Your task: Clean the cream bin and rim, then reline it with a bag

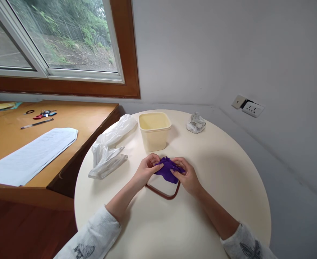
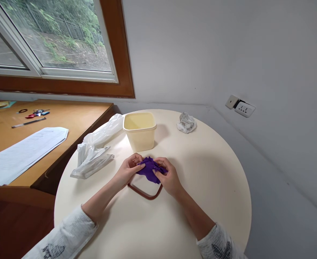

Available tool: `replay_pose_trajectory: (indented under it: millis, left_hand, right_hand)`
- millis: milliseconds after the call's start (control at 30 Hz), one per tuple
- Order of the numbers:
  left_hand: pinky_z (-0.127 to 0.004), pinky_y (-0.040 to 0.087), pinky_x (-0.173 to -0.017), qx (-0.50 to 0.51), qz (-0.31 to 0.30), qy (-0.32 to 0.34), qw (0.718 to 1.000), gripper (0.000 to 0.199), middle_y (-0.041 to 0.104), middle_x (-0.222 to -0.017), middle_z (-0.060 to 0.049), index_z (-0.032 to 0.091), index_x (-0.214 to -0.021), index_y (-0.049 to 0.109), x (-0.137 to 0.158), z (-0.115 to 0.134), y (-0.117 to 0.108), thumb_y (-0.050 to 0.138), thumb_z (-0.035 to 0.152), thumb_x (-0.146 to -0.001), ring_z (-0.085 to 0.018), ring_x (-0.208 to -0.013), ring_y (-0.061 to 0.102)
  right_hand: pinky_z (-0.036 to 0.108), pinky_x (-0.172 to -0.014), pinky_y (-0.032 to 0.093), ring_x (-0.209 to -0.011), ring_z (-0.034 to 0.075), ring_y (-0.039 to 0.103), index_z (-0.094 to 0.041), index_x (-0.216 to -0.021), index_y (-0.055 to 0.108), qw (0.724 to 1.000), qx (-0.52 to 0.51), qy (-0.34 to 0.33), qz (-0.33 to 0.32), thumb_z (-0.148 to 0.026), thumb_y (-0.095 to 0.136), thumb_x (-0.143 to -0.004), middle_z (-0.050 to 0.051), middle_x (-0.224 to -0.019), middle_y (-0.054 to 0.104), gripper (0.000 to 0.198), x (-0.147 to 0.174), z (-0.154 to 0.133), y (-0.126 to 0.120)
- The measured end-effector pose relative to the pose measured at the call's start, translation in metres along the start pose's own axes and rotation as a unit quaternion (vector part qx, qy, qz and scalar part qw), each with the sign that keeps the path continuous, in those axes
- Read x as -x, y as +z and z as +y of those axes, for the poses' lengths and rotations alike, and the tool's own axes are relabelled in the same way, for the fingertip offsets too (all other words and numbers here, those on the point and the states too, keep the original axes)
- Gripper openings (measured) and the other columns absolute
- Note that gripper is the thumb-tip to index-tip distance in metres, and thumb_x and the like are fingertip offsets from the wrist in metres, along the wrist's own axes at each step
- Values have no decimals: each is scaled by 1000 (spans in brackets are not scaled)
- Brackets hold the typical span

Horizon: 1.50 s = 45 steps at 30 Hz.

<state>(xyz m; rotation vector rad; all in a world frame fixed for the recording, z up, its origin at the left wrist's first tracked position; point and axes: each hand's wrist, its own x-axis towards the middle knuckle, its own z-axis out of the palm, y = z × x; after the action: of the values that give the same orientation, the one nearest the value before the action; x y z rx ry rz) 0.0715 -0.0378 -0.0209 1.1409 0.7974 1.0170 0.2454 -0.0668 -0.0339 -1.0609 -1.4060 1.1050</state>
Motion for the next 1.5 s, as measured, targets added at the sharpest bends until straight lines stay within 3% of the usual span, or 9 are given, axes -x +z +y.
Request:
replay_pose_trajectory:
  millis: [233,567,800,1067,1500]
  left_hand:
    - [-22,41,-68,-3,-12,6,1000,18,59,-87,-3,13,-72,58,-1,-1,-3,71,26,-68,-12,-76,54]
    - [-24,43,-72,7,-66,-1,998,14,63,-93,-5,14,-74,61,-1,-3,-3,71,24,-70,-14,-82,56]
    - [-26,45,-70,-28,-86,-25,996,19,64,-85,-6,13,-83,66,1,-1,-3,67,29,-74,-15,-76,57]
    - [-27,47,-71,-49,-89,-25,995,21,67,-87,-8,12,-85,69,1,-3,-4,64,31,-77,-17,-78,59]
    - [-27,47,-73,-55,-46,29,997,12,66,-88,-7,15,-77,72,0,-3,-2,70,25,-71,-18,-84,60]
  right_hand:
    - [27,-74,50,-80,15,61,-21,-91,63,999,43,-6,-9,-21,56,-75,2,-88,64,18,0,0,-1]
    - [31,-85,47,-95,18,59,-21,-98,62,998,52,-22,-18,-18,57,-74,4,-101,64,24,1,1,-2]
    - [27,-74,47,-84,16,59,-21,-92,64,998,53,-31,-35,-15,56,-73,3,-90,64,21,2,1,-2]
    - [25,-70,45,-80,15,56,-20,-78,61,997,52,-58,-21,-13,55,-72,2,-84,60,12,1,5,-3]
    - [29,-76,45,-82,16,57,-21,-85,61,994,96,-49,-28,-26,70,-67,2,-85,60,21,2,-2,1]
